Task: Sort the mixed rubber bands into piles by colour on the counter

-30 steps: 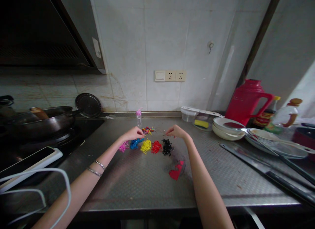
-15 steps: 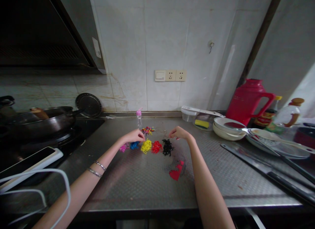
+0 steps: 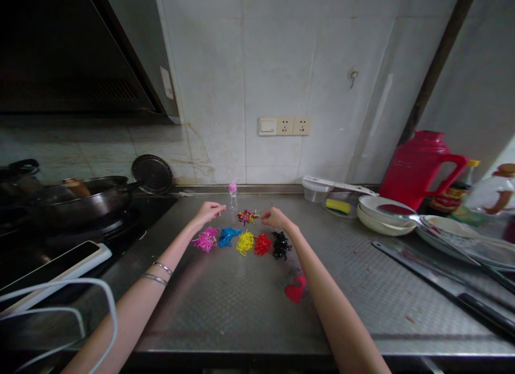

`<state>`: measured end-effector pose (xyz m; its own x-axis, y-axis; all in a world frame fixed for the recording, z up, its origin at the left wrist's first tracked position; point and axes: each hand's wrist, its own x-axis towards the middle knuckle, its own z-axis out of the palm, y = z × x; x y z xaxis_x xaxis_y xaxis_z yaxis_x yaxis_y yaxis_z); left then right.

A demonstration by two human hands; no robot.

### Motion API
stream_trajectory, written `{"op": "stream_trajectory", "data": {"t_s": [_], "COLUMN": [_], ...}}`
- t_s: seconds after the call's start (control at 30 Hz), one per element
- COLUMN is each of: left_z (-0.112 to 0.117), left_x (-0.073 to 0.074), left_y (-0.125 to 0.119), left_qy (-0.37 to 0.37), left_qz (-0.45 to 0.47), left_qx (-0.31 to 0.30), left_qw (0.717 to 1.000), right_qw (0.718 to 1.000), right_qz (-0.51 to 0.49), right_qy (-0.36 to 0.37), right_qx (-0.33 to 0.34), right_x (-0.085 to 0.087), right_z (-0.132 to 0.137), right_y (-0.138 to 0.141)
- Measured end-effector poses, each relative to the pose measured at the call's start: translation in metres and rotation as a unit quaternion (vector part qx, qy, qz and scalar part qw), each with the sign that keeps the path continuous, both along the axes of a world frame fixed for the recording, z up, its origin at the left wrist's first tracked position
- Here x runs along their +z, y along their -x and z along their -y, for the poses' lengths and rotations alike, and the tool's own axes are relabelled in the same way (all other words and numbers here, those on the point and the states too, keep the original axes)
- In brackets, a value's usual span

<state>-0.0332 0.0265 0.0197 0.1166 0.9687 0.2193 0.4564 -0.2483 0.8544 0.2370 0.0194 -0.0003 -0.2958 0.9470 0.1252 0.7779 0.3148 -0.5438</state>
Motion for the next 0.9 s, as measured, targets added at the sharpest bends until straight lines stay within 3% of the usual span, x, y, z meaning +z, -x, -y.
{"op": "stream_trajectory", "data": {"t_s": [0.17, 0.37, 0.9], "left_z": [0.0, 0.0, -0.006], "left_x": [-0.003, -0.004, -0.015], "left_y": [0.003, 0.002, 0.001], "left_qy": [0.015, 0.013, -0.003], "left_qz": [0.023, 0.025, -0.001], "left_qx": [0.008, 0.003, 0.003], "left_qw": [1.0, 1.0, 1.0], "right_qw": [0.996, 0.99, 0.993], "right_qz": [0.074, 0.124, 0.086], "right_qy": [-0.039, -0.036, -0.056], "right_qx": [0.002, -0.064, -0.056], "right_x": [-0.001, -0.013, -0.016], "right_z": [-0.008, -0.011, -0.017], "right_y": [0.031, 0.045, 0.032]}}
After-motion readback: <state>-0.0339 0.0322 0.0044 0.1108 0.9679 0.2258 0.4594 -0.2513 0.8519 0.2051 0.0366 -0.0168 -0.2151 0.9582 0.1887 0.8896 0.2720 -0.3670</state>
